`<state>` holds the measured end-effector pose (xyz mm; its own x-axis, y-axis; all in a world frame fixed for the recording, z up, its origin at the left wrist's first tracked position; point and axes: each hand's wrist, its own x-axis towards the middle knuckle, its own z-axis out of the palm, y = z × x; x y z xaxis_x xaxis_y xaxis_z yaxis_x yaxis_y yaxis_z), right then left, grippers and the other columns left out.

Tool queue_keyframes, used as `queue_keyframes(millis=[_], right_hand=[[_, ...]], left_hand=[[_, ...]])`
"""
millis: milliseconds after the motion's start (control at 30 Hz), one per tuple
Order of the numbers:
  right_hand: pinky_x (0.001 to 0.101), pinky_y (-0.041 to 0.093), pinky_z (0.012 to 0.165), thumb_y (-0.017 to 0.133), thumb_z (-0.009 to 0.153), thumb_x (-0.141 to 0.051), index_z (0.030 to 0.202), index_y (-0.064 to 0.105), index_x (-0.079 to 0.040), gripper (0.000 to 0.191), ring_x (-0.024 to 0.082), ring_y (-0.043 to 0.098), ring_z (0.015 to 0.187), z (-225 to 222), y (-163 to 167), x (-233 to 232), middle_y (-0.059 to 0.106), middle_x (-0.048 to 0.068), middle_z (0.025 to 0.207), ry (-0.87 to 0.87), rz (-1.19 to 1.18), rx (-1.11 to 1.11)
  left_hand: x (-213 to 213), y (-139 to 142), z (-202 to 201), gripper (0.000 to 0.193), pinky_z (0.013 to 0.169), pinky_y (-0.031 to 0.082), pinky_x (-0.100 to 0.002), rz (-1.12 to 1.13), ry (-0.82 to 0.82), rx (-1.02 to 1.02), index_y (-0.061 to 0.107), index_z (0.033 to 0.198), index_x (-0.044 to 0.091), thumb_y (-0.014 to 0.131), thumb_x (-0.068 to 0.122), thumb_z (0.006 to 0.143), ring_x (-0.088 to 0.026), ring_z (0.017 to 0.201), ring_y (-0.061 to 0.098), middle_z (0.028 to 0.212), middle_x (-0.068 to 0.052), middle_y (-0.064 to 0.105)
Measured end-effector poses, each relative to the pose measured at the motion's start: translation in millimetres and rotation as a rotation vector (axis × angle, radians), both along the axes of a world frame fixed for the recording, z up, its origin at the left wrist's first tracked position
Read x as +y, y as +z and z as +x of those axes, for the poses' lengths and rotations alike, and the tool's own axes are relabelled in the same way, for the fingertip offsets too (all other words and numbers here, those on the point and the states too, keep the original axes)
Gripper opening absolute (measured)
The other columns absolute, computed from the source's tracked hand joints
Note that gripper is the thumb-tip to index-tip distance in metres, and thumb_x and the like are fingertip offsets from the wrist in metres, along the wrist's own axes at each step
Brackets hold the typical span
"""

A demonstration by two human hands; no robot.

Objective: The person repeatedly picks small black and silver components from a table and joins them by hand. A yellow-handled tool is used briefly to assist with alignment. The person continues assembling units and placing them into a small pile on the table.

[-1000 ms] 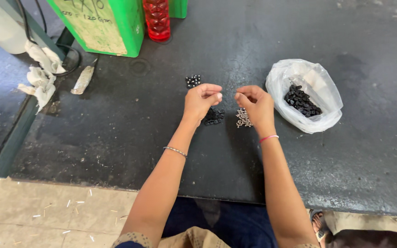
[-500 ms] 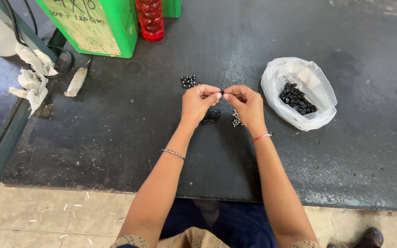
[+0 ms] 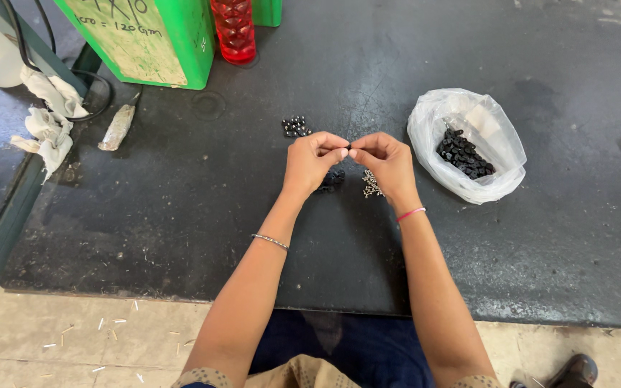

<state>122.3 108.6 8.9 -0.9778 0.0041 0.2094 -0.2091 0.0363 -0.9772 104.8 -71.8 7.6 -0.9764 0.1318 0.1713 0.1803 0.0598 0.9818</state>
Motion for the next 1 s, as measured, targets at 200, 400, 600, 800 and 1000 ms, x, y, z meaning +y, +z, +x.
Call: queue_keyframes(millis=[200, 400, 600, 800, 1000], right_hand=[[0.0255, 0.061, 0.082, 0.078, 0.085, 0.0, 0.108, 0.074, 0.001, 0.023, 0.011, 0.074, 0.088, -4.1, 2.4, -2.7, 0.078, 0.008, 0.098, 0.048, -0.075, -0.07], [0.0262, 0.061, 0.081, 0.079, 0.087, -0.001, 0.105, 0.076, 0.001, 0.018, 0.013, 0.073, 0.085, -7.4, 4.0, -3.6, 0.077, 0.01, 0.096, 0.019, -0.041, -0.056], [0.0272, 0.062, 0.084, 0.076, 0.089, -0.002, 0.103, 0.074, 0.0, 0.014, 0.013, 0.073, 0.088, -8.6, 16.2, -6.5, 0.077, 0.007, 0.096, 0.072, -0.176, -0.053], [0.0297, 0.056, 0.073, 0.084, 0.083, -0.013, 0.097, 0.079, -0.004, 0.018, 0.015, 0.07, 0.078, 0.2, 27.1, 8.3, 0.076, 0.007, 0.091, -0.076, 0.577, 0.026], [0.0352, 0.055, 0.07, 0.086, 0.074, -0.017, 0.088, 0.08, -0.008, 0.018, 0.022, 0.071, 0.074, -0.6, 19.3, 12.2, 0.073, 0.011, 0.084, -0.115, 0.786, 0.05]], left_hand=[[-6.6, 2.6, -2.0, 0.013, 0.078, 0.059, -0.026, -0.076, 0.003, 0.085, 0.078, 0.099, 0.002, 0.077, 0.003, 0.086, -0.01, 0.084, 0.075, 0.09, -0.004, 0.079], [-8.6, 2.6, -3.7, 0.012, 0.077, 0.059, -0.025, -0.042, -0.01, 0.134, 0.077, 0.099, 0.003, 0.076, 0.003, 0.087, -0.009, 0.083, 0.075, 0.089, -0.004, 0.079], [-2.1, -8.2, -10.5, 0.02, 0.084, 0.059, -0.026, 0.327, -0.113, -0.056, 0.073, 0.11, -0.001, 0.076, 0.007, 0.092, -0.011, 0.09, 0.071, 0.101, -0.006, 0.076], [-9.5, -15.9, -21.9, 0.02, 0.086, 0.06, -0.029, 0.541, -0.092, -0.188, 0.068, 0.112, -0.002, 0.075, 0.008, 0.095, -0.016, 0.095, 0.071, 0.105, -0.011, 0.072], [-13.0, -8.9, -24.0, 0.019, 0.089, 0.063, -0.033, 0.579, -0.064, -0.253, 0.062, 0.111, -0.001, 0.07, 0.008, 0.095, -0.021, 0.096, 0.075, 0.106, -0.018, 0.075]])
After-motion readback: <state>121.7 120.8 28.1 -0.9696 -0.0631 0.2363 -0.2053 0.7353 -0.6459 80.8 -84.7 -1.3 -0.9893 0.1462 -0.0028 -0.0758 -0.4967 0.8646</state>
